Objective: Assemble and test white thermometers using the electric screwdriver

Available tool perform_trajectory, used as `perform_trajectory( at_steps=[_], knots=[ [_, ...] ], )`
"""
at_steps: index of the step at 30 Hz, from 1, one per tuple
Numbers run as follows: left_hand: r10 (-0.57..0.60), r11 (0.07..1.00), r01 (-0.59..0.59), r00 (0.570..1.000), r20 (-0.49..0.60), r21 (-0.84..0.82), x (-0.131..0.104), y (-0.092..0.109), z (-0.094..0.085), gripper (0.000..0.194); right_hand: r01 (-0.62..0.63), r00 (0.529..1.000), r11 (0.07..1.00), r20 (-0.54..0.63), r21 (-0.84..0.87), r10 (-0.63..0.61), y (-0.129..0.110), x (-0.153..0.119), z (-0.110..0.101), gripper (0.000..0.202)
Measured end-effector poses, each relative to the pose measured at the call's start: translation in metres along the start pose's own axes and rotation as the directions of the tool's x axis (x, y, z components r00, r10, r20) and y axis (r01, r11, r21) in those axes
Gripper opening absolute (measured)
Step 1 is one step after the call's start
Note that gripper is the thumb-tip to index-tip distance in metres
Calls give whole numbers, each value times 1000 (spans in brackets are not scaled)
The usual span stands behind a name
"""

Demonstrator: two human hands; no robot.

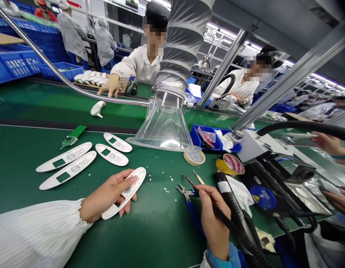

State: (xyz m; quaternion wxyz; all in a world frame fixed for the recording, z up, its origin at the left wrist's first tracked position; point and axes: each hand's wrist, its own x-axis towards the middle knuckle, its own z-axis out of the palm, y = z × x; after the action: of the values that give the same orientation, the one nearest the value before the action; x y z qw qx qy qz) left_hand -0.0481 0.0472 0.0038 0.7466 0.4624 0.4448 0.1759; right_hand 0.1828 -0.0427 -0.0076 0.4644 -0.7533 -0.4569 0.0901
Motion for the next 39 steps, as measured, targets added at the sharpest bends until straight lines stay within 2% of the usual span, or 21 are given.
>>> perform_trajectory(
  at_steps=[9, 17, 24, 27, 29, 33, 36, 39],
  knots=[
    [9, 1000, -9, 1000, -15, 2, 1, -2, 0, 57, 1, 1000, 1000, -10, -18, -1, 4, 0, 0, 25],
    [19, 1000, -19, 1000, -24, 8, 1, -1, 1, 51, -13, 1000, 1000, -9, -27, 13, 4, 0, 2, 27],
    [22, 1000, -22, 1000, -20, 0, 2, -2, 1, 51, 45, 997, 999, -63, 22, -43, 0, -2, -2, 24],
    [26, 1000, -26, 999, -18, 2, 3, -2, 0, 49, 34, 998, 996, -60, 77, -29, -8, -11, -6, 23],
    [31, 1000, -31, 999, -13, 5, 3, -2, 0, 47, 28, 1000, 987, -16, 161, -25, -17, -22, -8, 22],
    [53, 998, -53, 999, -6, 12, 4, -2, 0, 45, 77, 993, 950, 59, 302, -99, -43, -45, -1, 20],
    [81, 996, -81, 997, 5, 26, 4, -4, 0, 44, 89, 989, 951, 90, 298, -121, -61, -55, 9, 17],
    [105, 994, -106, 994, 21, 42, 4, -6, 0, 44, 153, 972, 956, 134, 250, -191, -68, -56, 18, 15]
  ],
)
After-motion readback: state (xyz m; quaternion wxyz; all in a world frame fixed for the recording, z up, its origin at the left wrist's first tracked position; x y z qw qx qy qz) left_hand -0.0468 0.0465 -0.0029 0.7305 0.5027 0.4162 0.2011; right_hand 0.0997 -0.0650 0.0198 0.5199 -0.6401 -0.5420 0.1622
